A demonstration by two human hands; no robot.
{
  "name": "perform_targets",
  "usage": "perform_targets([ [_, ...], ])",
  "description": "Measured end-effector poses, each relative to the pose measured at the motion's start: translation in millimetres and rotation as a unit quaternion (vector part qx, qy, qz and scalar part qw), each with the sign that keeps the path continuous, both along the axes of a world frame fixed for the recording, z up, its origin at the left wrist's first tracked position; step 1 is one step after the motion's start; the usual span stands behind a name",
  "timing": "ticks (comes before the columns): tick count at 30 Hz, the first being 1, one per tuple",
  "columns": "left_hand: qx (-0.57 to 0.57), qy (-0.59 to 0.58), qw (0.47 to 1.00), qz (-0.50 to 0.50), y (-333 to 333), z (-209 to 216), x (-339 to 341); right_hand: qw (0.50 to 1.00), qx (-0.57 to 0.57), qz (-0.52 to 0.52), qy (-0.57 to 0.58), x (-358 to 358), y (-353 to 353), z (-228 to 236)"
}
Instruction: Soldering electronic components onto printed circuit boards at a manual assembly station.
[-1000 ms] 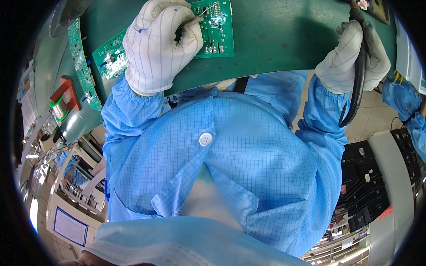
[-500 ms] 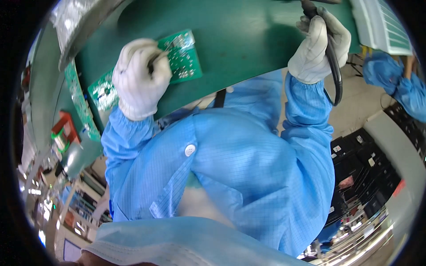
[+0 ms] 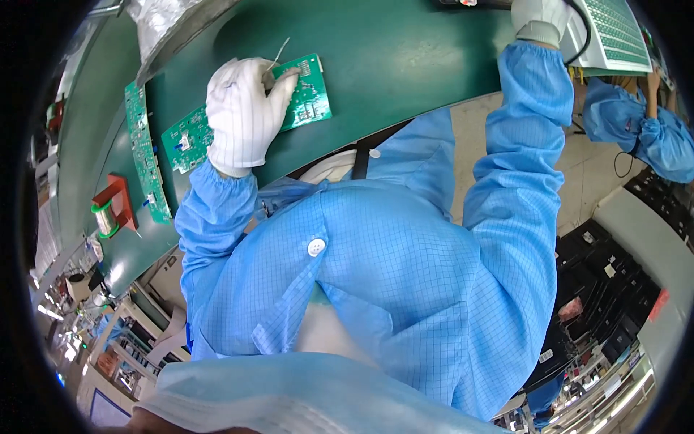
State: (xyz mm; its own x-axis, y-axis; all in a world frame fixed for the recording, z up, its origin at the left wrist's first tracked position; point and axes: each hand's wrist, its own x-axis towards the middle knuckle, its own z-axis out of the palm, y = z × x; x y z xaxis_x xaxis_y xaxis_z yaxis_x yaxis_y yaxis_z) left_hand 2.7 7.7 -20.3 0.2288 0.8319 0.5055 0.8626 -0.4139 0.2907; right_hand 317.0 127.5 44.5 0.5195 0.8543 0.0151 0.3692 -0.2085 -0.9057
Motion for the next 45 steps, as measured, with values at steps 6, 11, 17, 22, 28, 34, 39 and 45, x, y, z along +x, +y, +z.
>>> perform_targets([
  [6,0.111,-0.037,0.993,-0.028,-14,3,-2,0.935,0.123,0.140,-0.302,3,-30,-76],
  [11,0.175,0.005,0.981,-0.085,-42,-7,-7,0.956,-0.013,0.292,0.025,-72,-92,-42],
  [17,0.158,-0.009,0.981,-0.109,-58,-23,-4,0.848,0.083,0.512,-0.104,-71,-113,-42],
  [22,0.156,0.000,0.982,-0.108,-61,-25,-7,0.743,0.224,0.579,-0.250,-79,-118,-50],
  [28,0.151,-0.008,0.982,-0.114,-63,-23,-6,0.730,0.220,0.601,-0.241,-75,-116,-52],
  [34,0.142,-0.008,0.983,-0.113,-63,-23,-6,0.659,0.231,0.651,-0.299,-80,-104,-37],
  [39,0.137,-0.010,0.984,-0.113,-62,-21,-5,0.591,0.405,0.666,-0.207,-101,-70,-58],
  [45,0.135,0.000,0.986,-0.092,-67,-23,-8,0.532,0.320,0.758,-0.201,-115,-69,3],
])
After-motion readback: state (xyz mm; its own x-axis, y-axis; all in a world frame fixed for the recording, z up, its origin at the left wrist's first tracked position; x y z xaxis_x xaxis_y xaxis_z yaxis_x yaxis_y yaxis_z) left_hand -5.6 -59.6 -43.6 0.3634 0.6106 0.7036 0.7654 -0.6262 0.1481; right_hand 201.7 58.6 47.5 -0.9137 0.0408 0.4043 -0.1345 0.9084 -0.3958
